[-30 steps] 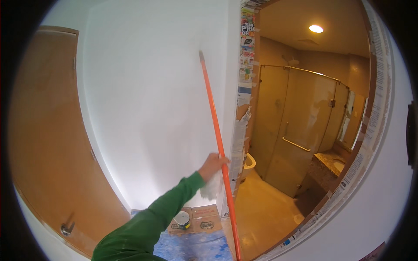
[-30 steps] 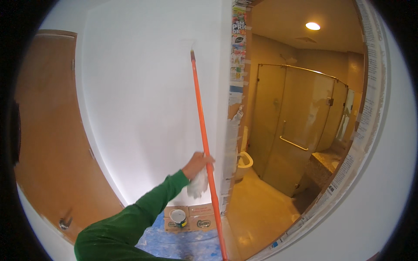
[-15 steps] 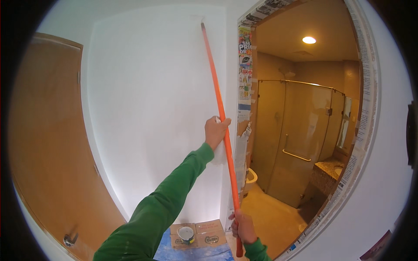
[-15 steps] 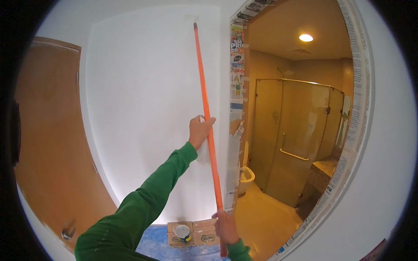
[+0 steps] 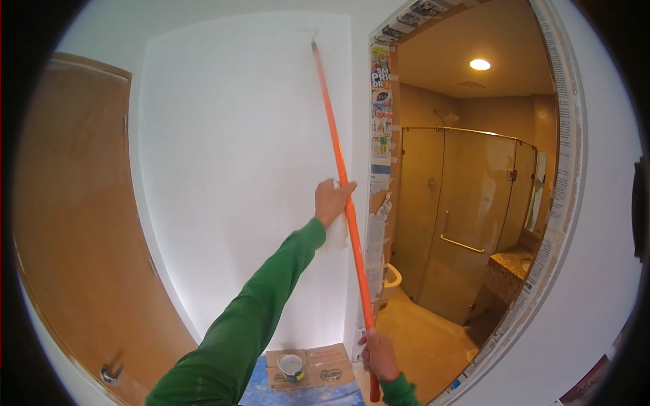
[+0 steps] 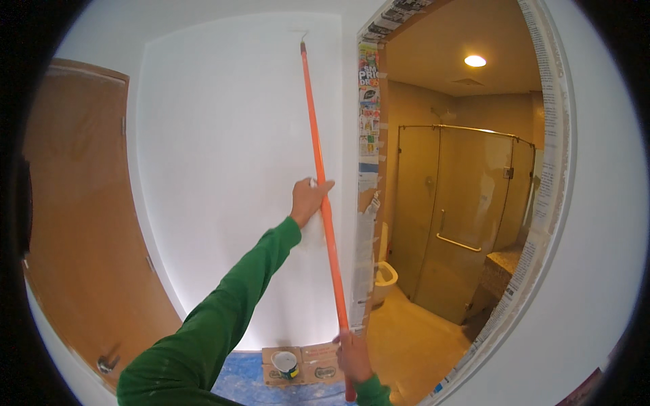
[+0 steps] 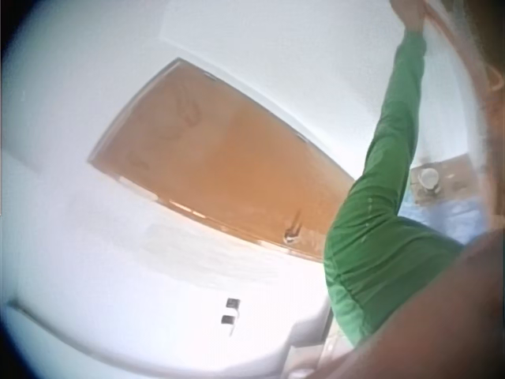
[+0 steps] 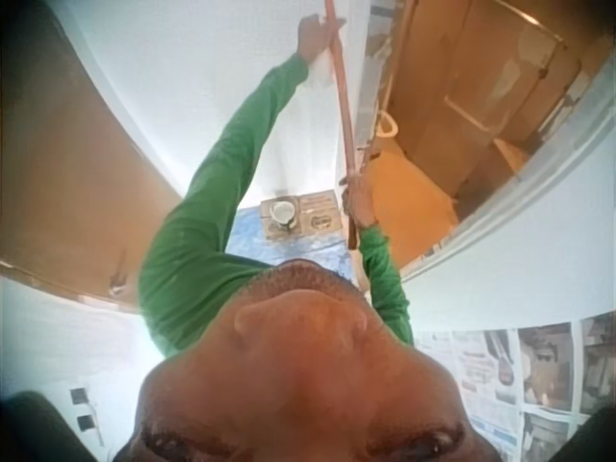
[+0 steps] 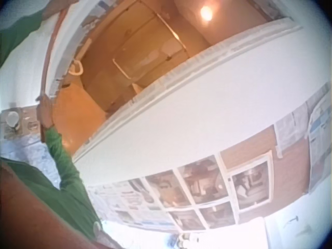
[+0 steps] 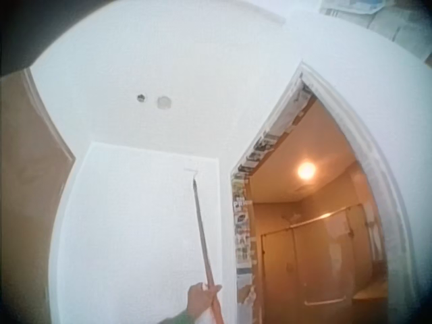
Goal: The person paints a white wall using a roller attached to a long red extension pole. They repeatedly dip the roller into a paint can placed on a cardboard box on the floor and apply paint to the wall surface.
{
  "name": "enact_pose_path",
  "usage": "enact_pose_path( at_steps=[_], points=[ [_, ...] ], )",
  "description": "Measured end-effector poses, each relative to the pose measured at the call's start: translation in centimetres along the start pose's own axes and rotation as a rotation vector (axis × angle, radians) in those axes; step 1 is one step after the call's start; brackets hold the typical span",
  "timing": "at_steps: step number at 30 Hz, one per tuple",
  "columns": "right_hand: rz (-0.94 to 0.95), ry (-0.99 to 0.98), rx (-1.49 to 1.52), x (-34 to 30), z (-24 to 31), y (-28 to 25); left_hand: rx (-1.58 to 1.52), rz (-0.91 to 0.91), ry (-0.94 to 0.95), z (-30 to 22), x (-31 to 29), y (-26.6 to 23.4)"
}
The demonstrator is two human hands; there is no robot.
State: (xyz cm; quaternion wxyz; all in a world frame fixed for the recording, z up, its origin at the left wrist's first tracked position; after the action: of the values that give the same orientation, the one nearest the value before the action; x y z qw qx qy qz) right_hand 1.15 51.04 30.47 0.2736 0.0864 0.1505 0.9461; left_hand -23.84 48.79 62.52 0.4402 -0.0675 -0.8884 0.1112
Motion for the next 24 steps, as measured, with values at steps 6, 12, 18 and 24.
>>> enact_pose_path(
  at_steps=[6, 12, 18, 24],
  points=[
    [-0.135, -0.021, -0.139, -7.5, -8.5, -5.4, 0.002, 0.164, -0.217, 7.0, -8.4, 3.0],
    [-0.273, 0.081, -0.38, -15.9, -19.3, -13.7, -0.072, 0.242, -0.377, 12.5, -17.0, 5.7],
    [-0.452, 0.152, -0.623, -26.8, -25.2, -21.1, -0.092, 0.433, -0.509, 13.1, -29.4, 7.8],
    [-0.492, 0.203, -0.614, -29.9, -28.9, -22.4, -0.01, 0.544, -0.559, 16.2, -39.4, 7.9]
  ],
)
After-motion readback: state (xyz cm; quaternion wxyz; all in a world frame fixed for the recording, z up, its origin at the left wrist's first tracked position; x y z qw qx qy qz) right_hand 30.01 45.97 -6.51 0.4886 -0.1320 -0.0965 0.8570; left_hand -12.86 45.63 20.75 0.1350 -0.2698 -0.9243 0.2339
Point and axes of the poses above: each hand's wrist, its own x-axis towards the middle knuckle, its own y-axis out of the palm, z = x × y, the point moved 10 cm from there along x, towards the middle knuckle, and after that the axes turned 15 degrees about x, right-handed, at the moved point
